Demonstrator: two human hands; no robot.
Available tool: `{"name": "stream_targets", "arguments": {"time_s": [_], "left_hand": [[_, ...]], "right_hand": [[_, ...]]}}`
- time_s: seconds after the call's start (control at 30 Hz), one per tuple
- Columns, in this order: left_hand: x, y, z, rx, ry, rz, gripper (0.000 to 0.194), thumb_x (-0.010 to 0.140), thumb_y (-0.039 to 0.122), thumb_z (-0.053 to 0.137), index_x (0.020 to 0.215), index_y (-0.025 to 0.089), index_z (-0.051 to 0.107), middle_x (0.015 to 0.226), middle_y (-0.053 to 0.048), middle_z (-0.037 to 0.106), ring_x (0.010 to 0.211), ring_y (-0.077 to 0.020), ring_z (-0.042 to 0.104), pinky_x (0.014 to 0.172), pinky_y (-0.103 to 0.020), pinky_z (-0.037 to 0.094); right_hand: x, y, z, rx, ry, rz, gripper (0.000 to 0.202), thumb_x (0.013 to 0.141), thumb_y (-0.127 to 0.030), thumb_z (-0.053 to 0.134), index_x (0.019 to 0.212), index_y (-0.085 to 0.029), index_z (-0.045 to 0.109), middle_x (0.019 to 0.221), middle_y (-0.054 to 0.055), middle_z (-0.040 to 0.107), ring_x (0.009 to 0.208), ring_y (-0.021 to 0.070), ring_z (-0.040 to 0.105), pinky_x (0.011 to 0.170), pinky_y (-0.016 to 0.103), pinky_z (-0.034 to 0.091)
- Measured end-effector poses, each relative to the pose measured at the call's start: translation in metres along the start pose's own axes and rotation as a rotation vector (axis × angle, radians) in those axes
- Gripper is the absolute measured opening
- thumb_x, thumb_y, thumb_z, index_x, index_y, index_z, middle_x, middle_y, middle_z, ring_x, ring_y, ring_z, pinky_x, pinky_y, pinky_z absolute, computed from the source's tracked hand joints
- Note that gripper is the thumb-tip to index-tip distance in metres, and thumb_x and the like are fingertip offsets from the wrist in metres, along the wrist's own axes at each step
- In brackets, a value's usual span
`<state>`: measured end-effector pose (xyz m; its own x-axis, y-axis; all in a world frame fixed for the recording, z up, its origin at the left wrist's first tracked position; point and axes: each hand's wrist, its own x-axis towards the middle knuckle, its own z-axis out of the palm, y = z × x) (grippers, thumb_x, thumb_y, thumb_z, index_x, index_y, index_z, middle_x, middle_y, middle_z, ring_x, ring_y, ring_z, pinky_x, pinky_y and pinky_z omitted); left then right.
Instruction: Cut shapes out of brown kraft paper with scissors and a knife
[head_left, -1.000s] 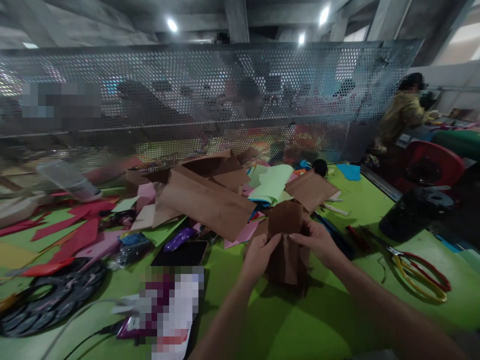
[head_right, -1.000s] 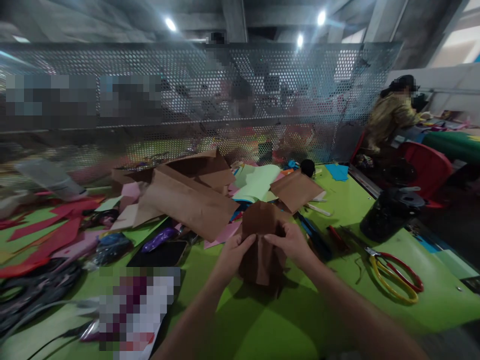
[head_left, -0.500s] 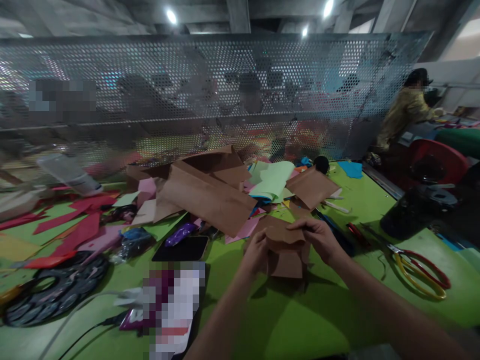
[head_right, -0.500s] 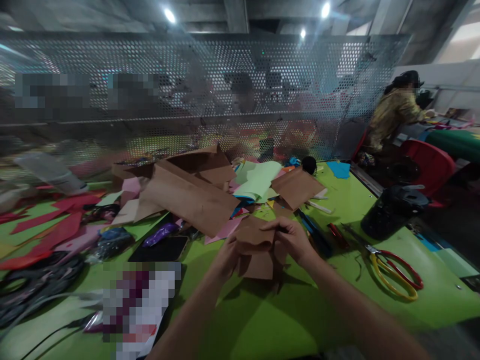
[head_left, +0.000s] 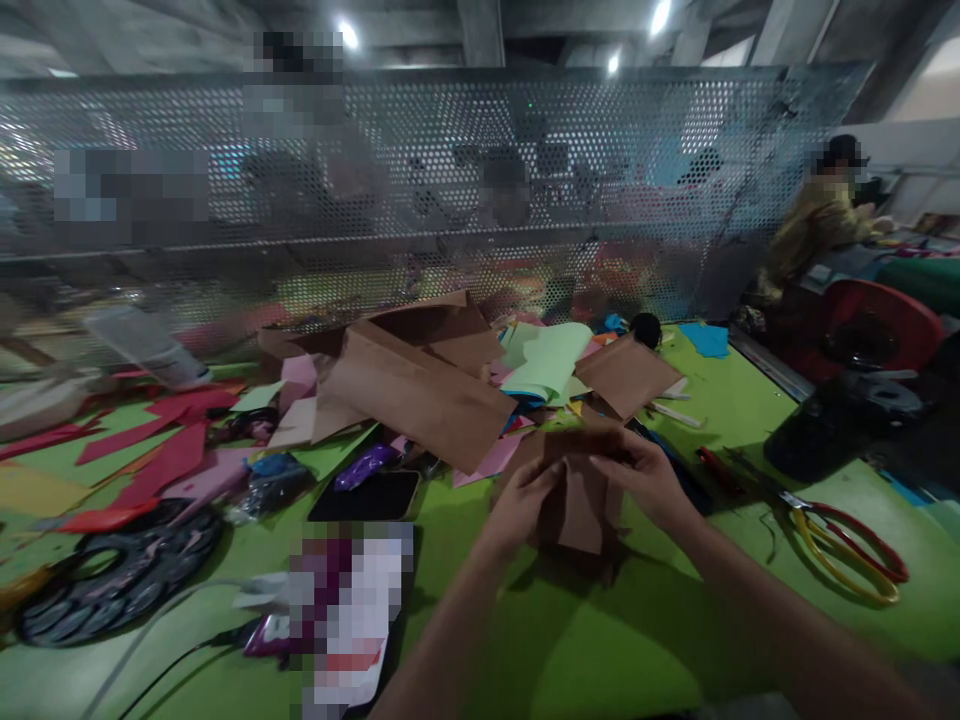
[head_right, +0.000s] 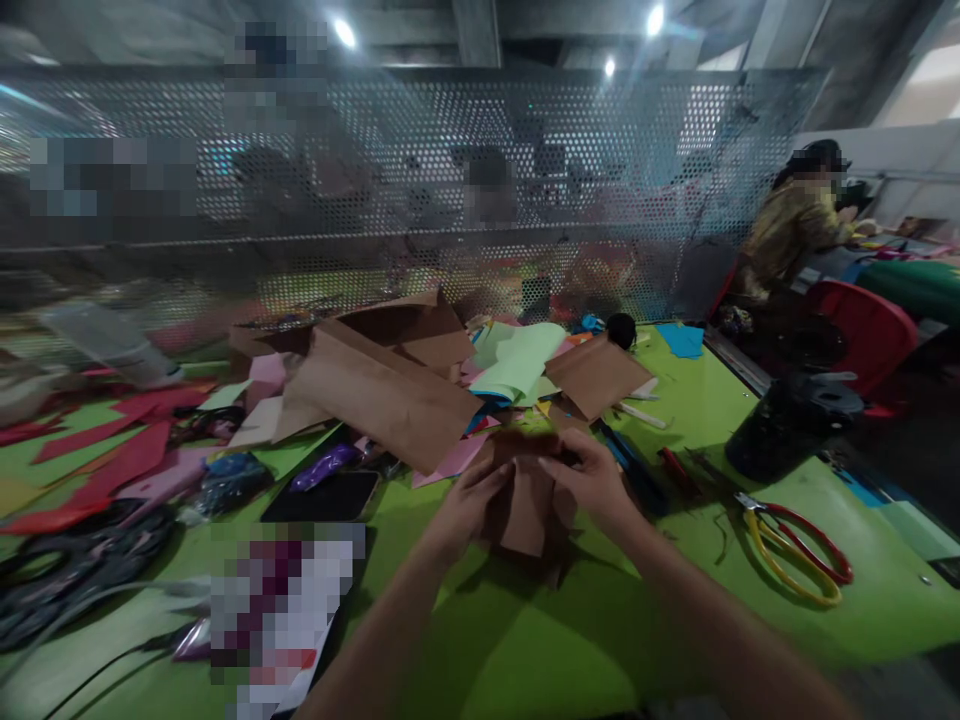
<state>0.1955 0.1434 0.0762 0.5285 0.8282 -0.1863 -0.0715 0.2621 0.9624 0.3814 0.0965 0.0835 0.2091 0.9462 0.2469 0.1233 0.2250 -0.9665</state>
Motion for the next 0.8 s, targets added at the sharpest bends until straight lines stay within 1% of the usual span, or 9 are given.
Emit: {"name": "stream_targets", "arguments": {"time_s": [0.1, 0.17, 0.23, 0.4, 0.5, 0.57, 0.63, 0.7, 0.8], "left_hand": [[0.001, 0.001, -0.004, 0.159, -0.050, 0.048, 0.034, 0.079, 0.049, 0.067, 0.091, 0.017, 0.072, 0.093, -0.007, 0.074, 0.093, -0.0253, 0.065, 0.085, -0.032, 0.048], [0.003, 0.001, -0.007, 0.290, -0.065, 0.117, 0.033, 0.084, 0.048, 0.062, 0.087, 0.017, 0.071, 0.094, -0.007, 0.074, 0.095, -0.0262, 0.063, 0.085, -0.033, 0.048], [0.004, 0.000, -0.010, 0.337, -0.068, 0.146, 0.034, 0.086, 0.048, 0.059, 0.087, 0.016, 0.072, 0.093, -0.007, 0.073, 0.094, -0.0264, 0.064, 0.084, -0.033, 0.048], [0.006, -0.001, -0.011, 0.216, -0.045, 0.135, 0.038, 0.082, 0.042, 0.067, 0.110, 0.017, 0.072, 0.105, -0.008, 0.074, 0.098, -0.0266, 0.066, 0.084, -0.033, 0.050], [0.007, 0.000, -0.008, 0.147, -0.009, 0.139, 0.035, 0.079, 0.038, 0.069, 0.106, 0.016, 0.073, 0.103, -0.008, 0.075, 0.098, -0.0267, 0.067, 0.086, -0.034, 0.050], [0.007, 0.000, -0.007, 0.142, 0.009, 0.177, 0.029, 0.079, 0.034, 0.068, 0.103, 0.017, 0.074, 0.102, -0.007, 0.075, 0.099, -0.0265, 0.066, 0.090, -0.035, 0.050], [0.008, -0.001, -0.006, 0.116, 0.020, 0.212, 0.029, 0.080, 0.032, 0.067, 0.104, 0.018, 0.074, 0.104, -0.007, 0.075, 0.101, -0.0264, 0.065, 0.092, -0.036, 0.049], [0.009, -0.002, -0.006, 0.057, 0.046, 0.198, 0.031, 0.078, 0.035, 0.069, 0.104, 0.018, 0.074, 0.102, -0.007, 0.075, 0.098, -0.0257, 0.066, 0.090, -0.036, 0.050], [0.008, -0.003, -0.005, -0.045, 0.068, 0.137, 0.034, 0.073, 0.039, 0.076, 0.099, 0.018, 0.074, 0.095, -0.006, 0.074, 0.088, -0.0226, 0.066, 0.083, -0.032, 0.050]], "right_hand": [[0.002, 0.005, -0.001, 0.111, -0.022, 0.107, 0.033, 0.070, -0.038, 0.079, 0.097, -0.020, 0.074, 0.093, 0.005, 0.076, 0.085, 0.0249, 0.067, 0.076, 0.035, 0.054], [0.004, 0.007, -0.002, 0.154, -0.039, 0.157, 0.035, 0.068, -0.040, 0.082, 0.095, -0.019, 0.074, 0.094, 0.005, 0.076, 0.085, 0.0247, 0.067, 0.077, 0.035, 0.054], [0.004, 0.009, -0.002, 0.177, -0.066, 0.197, 0.037, 0.067, -0.042, 0.083, 0.094, -0.019, 0.073, 0.093, 0.005, 0.076, 0.083, 0.0243, 0.068, 0.076, 0.036, 0.055], [0.001, 0.012, 0.001, 0.164, -0.149, 0.245, 0.038, 0.072, -0.045, 0.080, 0.095, -0.017, 0.074, 0.090, 0.006, 0.076, 0.079, 0.0229, 0.067, 0.072, 0.034, 0.054], [-0.001, 0.010, 0.002, 0.134, -0.171, 0.223, 0.037, 0.073, -0.045, 0.079, 0.096, -0.017, 0.074, 0.092, 0.006, 0.076, 0.079, 0.0229, 0.067, 0.072, 0.033, 0.054], [-0.001, 0.008, 0.003, 0.126, -0.179, 0.224, 0.037, 0.072, -0.045, 0.079, 0.096, -0.017, 0.074, 0.092, 0.006, 0.076, 0.080, 0.0235, 0.068, 0.072, 0.033, 0.054], [-0.001, 0.006, 0.004, 0.160, -0.196, 0.231, 0.037, 0.070, -0.043, 0.082, 0.096, -0.018, 0.074, 0.094, 0.006, 0.076, 0.082, 0.0239, 0.068, 0.074, 0.034, 0.054], [-0.001, 0.005, 0.005, 0.221, -0.210, 0.241, 0.038, 0.067, -0.039, 0.084, 0.098, -0.019, 0.074, 0.095, 0.005, 0.076, 0.084, 0.0236, 0.069, 0.077, 0.034, 0.054], [-0.002, 0.003, 0.006, 0.269, -0.175, 0.241, 0.035, 0.065, -0.036, 0.084, 0.095, -0.021, 0.075, 0.092, 0.004, 0.076, 0.083, 0.0225, 0.068, 0.078, 0.034, 0.053]]}}
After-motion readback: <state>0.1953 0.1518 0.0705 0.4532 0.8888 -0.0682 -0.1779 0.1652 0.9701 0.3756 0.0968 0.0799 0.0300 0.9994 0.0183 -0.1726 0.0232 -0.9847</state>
